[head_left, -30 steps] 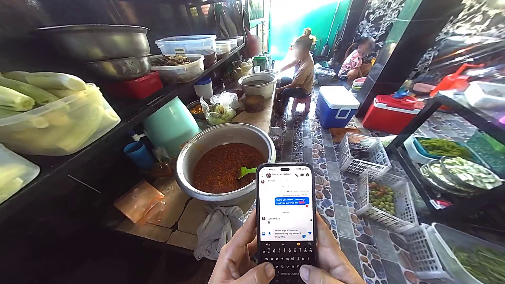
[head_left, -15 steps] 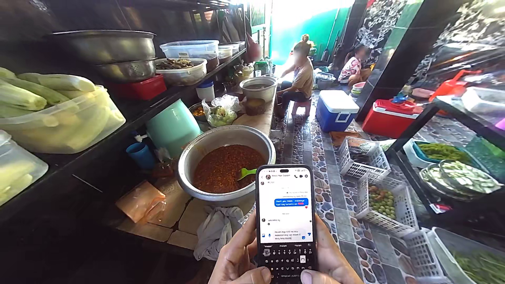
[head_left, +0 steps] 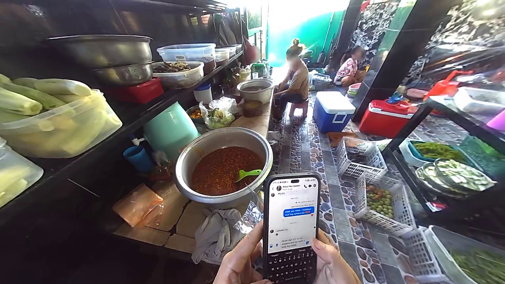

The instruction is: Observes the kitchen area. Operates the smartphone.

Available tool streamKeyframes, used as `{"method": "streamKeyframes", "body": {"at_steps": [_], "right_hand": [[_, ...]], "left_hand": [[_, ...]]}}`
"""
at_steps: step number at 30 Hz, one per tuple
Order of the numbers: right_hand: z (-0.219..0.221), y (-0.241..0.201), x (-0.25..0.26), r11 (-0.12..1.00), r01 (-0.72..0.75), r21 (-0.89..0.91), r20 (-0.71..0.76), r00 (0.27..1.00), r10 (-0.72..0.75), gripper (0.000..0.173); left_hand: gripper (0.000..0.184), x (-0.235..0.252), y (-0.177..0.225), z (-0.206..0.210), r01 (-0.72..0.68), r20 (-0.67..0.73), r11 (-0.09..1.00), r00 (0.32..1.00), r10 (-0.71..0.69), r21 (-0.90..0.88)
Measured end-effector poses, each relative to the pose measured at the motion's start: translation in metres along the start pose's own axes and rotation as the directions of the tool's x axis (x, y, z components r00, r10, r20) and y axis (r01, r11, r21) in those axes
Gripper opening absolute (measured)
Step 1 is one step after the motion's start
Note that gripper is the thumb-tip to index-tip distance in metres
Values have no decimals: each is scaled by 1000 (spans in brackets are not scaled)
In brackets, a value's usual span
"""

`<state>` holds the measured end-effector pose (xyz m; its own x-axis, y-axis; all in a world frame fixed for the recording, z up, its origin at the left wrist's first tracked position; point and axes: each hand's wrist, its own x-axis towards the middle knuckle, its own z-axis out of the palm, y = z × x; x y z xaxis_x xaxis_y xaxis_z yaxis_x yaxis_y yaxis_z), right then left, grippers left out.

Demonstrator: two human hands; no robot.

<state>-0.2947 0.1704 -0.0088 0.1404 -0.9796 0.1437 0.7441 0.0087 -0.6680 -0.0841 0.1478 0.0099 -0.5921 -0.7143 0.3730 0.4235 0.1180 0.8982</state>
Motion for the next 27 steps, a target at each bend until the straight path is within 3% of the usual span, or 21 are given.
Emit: {"method": "streamKeyframes", "body": {"at_steps": [6, 9, 12, 14, 16, 20, 27], "right_hand": [[-4, 2, 3, 999, 36, -38, 78, 996, -33, 31], [-4, 2, 4, 997, 39, -68, 99, 995, -32, 30], [-2, 3, 4, 993, 3, -121, 78, 997, 7, 28], [-2, 7, 4, 991, -35, -128, 74, 996, 45, 29], [-1, 9, 5, 988, -51, -148, 77, 995, 63, 29], [-4, 13, 8, 983, -47, -176, 99, 993, 65, 27], [0, 15, 16, 975, -28, -219, 78, 996, 46, 28]], "left_hand": [[74, 0, 0, -3, 28, -8, 1000, 1000, -28, 3], [62, 0, 9, -14, 59, -47, 986, 998, -53, 154], [55, 9, 13, -32, 55, -235, 937, 971, 30, 346], [60, 20, 16, -39, 60, -390, 922, 915, 103, 383], [60, 31, 22, -40, 48, -448, 920, 883, 144, 390], [44, 47, 31, -34, -20, -405, 899, 888, 217, 438], [28, 64, 30, -37, 35, -483, 864, 840, 246, 502]]}}
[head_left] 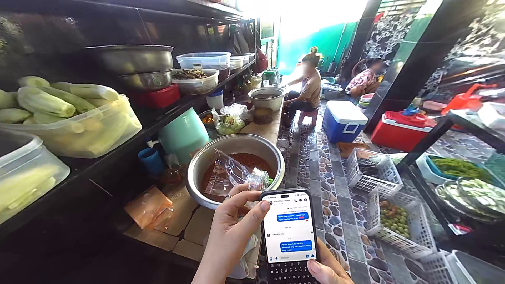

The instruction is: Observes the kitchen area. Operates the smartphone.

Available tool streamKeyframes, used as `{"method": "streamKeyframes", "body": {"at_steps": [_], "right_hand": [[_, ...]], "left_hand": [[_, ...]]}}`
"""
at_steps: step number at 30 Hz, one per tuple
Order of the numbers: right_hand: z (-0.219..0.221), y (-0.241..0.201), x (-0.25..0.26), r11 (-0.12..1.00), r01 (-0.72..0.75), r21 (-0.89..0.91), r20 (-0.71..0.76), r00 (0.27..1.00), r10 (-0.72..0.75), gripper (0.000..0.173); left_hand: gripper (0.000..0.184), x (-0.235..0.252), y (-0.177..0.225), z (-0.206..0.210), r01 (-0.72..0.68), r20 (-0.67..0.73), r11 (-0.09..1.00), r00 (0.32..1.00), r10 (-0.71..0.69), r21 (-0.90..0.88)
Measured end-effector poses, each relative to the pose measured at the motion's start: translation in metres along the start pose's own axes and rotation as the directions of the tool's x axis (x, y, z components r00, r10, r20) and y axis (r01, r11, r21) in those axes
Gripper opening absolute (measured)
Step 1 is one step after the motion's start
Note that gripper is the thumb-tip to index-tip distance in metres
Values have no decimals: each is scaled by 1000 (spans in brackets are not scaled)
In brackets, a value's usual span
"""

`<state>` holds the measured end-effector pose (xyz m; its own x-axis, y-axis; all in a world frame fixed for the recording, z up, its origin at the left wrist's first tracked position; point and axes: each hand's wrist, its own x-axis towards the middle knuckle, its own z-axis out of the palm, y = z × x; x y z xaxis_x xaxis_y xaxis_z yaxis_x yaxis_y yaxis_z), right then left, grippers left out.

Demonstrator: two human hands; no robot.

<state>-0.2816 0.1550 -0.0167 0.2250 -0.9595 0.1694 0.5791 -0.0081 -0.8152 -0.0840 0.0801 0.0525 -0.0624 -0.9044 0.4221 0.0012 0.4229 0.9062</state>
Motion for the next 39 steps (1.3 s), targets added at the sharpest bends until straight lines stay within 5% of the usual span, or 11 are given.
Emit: {"method": "streamKeyframes", "body": {"at_steps": [3, 7, 19, 39], "right_hand": [[3, 3, 5, 1000, 2, -27, -20, 1000, -3, 26], [7, 6, 14, 999, 35, -23, -39, 999, -36, 26], [31, 15, 38, 995, 92, 40, -155, 984, -85, 32], [65, 38, 74, 983, 170, -68, -224, 958, -181, 51]], "left_hand": [[25, 8, -4, -2, -5, 3, 1000, 1000, 5, -13], [44, 20, -10, -14, -21, 139, 990, 990, 41, -137], [57, 36, -42, -25, 308, 334, 919, 917, -219, -244], [49, 86, -63, -61, 276, 437, 909, 891, -121, -312]]}}
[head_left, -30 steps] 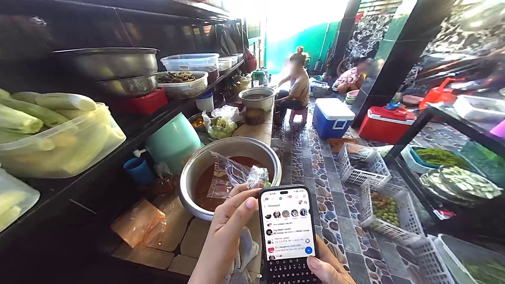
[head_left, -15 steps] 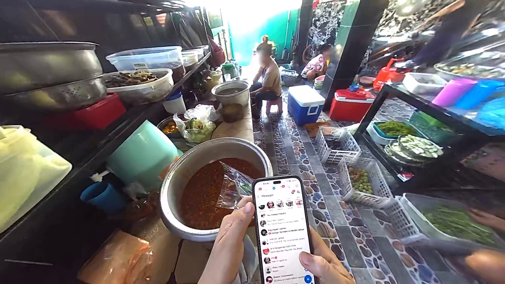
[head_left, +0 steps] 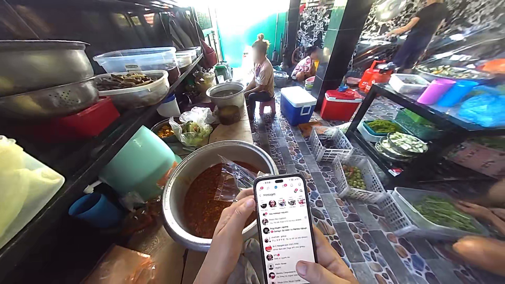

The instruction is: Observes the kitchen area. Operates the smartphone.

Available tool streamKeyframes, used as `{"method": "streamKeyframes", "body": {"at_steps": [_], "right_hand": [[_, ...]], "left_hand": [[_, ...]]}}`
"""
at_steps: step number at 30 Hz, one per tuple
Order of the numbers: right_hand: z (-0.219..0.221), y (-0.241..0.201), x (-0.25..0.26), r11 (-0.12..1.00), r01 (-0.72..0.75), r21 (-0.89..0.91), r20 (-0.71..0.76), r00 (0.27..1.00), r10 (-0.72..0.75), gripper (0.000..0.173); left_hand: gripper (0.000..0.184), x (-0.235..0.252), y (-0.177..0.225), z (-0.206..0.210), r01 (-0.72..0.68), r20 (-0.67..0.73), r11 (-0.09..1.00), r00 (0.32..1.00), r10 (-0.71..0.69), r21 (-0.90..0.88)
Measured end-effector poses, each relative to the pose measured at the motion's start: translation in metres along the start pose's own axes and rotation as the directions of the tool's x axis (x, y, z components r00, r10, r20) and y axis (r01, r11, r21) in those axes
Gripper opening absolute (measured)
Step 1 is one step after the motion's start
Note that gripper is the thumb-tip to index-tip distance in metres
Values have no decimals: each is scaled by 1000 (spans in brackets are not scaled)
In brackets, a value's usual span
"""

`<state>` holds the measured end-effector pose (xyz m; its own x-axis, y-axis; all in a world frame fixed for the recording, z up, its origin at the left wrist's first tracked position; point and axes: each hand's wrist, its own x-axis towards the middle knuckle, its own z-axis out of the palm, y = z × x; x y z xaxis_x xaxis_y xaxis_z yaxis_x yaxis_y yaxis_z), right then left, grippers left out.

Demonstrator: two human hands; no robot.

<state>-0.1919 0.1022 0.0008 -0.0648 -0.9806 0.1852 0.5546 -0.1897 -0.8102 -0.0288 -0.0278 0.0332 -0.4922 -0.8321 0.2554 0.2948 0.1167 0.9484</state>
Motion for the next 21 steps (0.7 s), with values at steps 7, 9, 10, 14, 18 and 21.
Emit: {"method": "streamKeyframes", "body": {"at_steps": [7, 9, 10, 14, 18, 21], "right_hand": [[2, 3, -7, 998, 12, -59, -46, 999, -15, 52], [2, 2, -9, 997, 18, -69, -58, 998, -22, 54], [0, 1, -10, 997, 18, -72, -50, 999, -22, 56], [-1, -3, -15, 997, 8, -73, -25, 1000, -10, 58], [-5, -1, -15, 998, 9, -68, 10, 1000, -8, 62], [-5, -2, -15, 998, -6, -66, 7, 1000, 7, 62]], "left_hand": [[37, 8, 12, -1, -45, -33, 996, 998, 47, 79], [35, 8, 13, 3, -57, -3, 997, 998, 57, 53], [35, 8, 13, 5, -66, 11, 997, 998, 65, 43], [34, 7, 14, 11, -77, 50, 997, 996, 76, 12], [33, 3, 12, 10, -61, 62, 998, 996, 60, 12], [34, 2, 9, 7, -62, 81, 998, 995, 60, 14]]}}
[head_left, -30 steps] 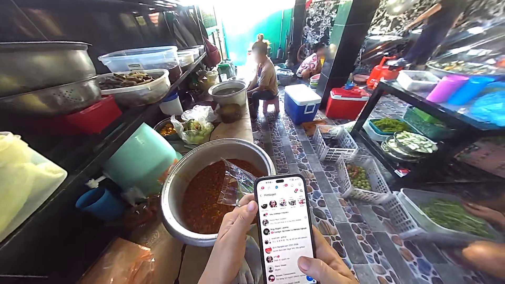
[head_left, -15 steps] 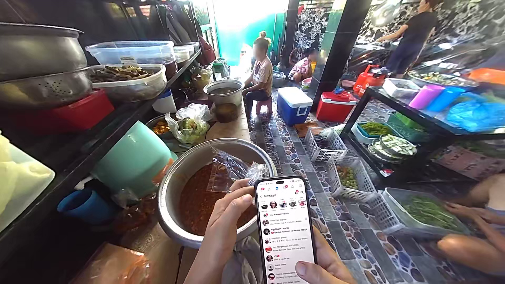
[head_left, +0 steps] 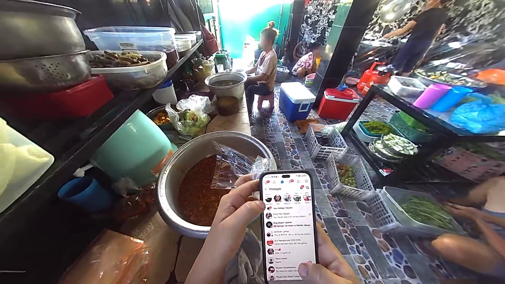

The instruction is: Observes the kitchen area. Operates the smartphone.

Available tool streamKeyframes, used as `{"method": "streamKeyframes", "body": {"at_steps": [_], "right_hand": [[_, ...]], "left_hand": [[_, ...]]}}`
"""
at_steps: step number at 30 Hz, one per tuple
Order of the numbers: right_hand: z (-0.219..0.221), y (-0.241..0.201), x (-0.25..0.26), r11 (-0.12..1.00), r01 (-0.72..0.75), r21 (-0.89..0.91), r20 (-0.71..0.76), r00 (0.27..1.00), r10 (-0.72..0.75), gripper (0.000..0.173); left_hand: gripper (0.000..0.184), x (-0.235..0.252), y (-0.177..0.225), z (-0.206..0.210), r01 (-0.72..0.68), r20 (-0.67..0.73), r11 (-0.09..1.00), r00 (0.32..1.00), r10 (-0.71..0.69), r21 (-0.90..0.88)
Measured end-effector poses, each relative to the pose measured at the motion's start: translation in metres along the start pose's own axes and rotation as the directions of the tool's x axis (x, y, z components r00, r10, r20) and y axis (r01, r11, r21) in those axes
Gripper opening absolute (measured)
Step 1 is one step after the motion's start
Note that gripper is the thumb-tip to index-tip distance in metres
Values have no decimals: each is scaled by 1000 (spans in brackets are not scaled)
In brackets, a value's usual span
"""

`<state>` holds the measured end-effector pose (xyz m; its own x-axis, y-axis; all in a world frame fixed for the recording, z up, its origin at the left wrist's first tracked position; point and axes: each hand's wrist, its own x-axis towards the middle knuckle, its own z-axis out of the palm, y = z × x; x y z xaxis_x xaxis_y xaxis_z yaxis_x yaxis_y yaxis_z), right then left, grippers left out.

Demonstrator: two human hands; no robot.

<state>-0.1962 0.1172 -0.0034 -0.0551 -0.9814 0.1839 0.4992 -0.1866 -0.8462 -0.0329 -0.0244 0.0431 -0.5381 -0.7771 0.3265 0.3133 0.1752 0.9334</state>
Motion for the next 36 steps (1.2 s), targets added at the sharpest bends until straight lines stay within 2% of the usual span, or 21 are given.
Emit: {"method": "streamKeyframes", "body": {"at_steps": [5, 12, 16, 19, 24, 28, 32, 34, 36], "right_hand": [[-2, 1, 2, 1000, 1, -10, 6, 1000, -1, 63], [4, 1, 6, 987, -41, -153, -30, 999, 37, 54], [-1, 6, 6, 989, -35, -145, -29, 999, 31, 54], [-5, 8, 6, 993, -26, -113, -1, 1000, 26, 53], [-7, 9, 8, 998, -51, -45, -46, 998, 49, 49], [-8, 14, 8, 996, -88, -1, -78, 993, 87, 48], [-12, 12, 13, 988, -123, -91, -54, 992, 118, 51], [-28, 7, 13, 970, -157, -187, -11, 987, 157, 52], [-48, 8, 7, 962, -172, -211, -6, 985, 175, 52]], "left_hand": [[35, -1, -2, -3, -49, 27, 999, 998, 49, -3], [32, 1, -1, 9, 15, -196, 991, 981, 12, 136], [35, 0, -2, 7, 29, -212, 988, 977, 4, 152], [32, -1, -7, 3, -12, -164, 995, 986, 28, 101], [31, -5, -18, -10, -68, -23, 997, 997, 69, 20], [34, -6, -28, -18, -35, 28, 999, 999, 35, -11], [39, -6, -29, -22, 26, 39, 999, 999, -27, 19], [41, -4, -35, -27, 58, 130, 996, 989, -65, 61], [44, -1, -46, -29, 117, 240, 991, 962, -128, 60]]}}
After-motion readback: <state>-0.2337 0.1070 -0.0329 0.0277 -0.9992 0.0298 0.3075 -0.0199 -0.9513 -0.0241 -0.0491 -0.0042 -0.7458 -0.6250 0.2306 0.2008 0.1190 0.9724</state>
